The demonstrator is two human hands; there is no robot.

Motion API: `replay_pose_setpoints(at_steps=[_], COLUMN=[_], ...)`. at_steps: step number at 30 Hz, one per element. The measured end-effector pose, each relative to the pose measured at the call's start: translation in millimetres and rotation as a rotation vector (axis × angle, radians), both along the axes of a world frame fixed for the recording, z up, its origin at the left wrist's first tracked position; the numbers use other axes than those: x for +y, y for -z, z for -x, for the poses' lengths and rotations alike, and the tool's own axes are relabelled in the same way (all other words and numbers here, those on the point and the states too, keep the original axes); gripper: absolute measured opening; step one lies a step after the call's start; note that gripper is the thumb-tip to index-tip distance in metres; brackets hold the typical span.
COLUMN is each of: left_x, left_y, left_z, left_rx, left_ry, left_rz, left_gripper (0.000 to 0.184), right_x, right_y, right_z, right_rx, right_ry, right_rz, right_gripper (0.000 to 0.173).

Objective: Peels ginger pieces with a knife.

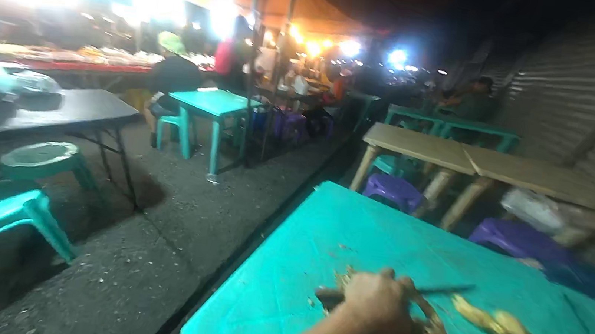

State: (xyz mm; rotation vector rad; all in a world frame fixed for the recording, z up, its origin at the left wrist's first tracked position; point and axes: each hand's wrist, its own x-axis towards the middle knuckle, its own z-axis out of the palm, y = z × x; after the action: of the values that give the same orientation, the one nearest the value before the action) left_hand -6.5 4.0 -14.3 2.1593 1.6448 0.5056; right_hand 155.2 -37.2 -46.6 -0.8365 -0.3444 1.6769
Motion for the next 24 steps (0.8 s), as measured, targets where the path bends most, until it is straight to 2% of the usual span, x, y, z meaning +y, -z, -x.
replay_pose_setpoints(at_steps=[3, 5, 8, 13, 18, 24], left_x=[-11.3, -12.2, -9.2, -16.4, -19.2, -16.1], left_y=[-18.7, -22.4, -21.0, -4.0, 3.4, -0.1], left_z=[-0.5, 2.2, 6.1, -10.6, -19.3, -20.9], left_rx=[-0.023, -0.068, -0.103, -0.085, -0.024, -0.018], left_ry=[-0.055, -0.136, -0.196, -0.036, 0.07, 0.093], left_rz=[0.083, 0.074, 0.018, -0.138, -0.105, -0.1], left_gripper=[0.03, 0.03, 0.029, 0.028, 0.03, 0.032], right_x=[-2.6, -1.2, 0.0, 0.1, 0.7, 2.9], right_y=[-10.0, -11.0, -16.8, -17.2, -17.3, -19.9], right_z=[13.3, 10.4, 6.9, 9.2, 8.2, 1.4], right_rx=[-0.183, -0.143, -0.047, -0.033, 0.02, 0.049], right_ry=[0.126, 0.142, 0.146, 0.132, 0.192, 0.117], right_rz=[0.073, 0.051, 0.042, 0.073, 0.074, 0.059], right_gripper=[0.016, 0.024, 0.027, 0.021, 0.017, 0.028])
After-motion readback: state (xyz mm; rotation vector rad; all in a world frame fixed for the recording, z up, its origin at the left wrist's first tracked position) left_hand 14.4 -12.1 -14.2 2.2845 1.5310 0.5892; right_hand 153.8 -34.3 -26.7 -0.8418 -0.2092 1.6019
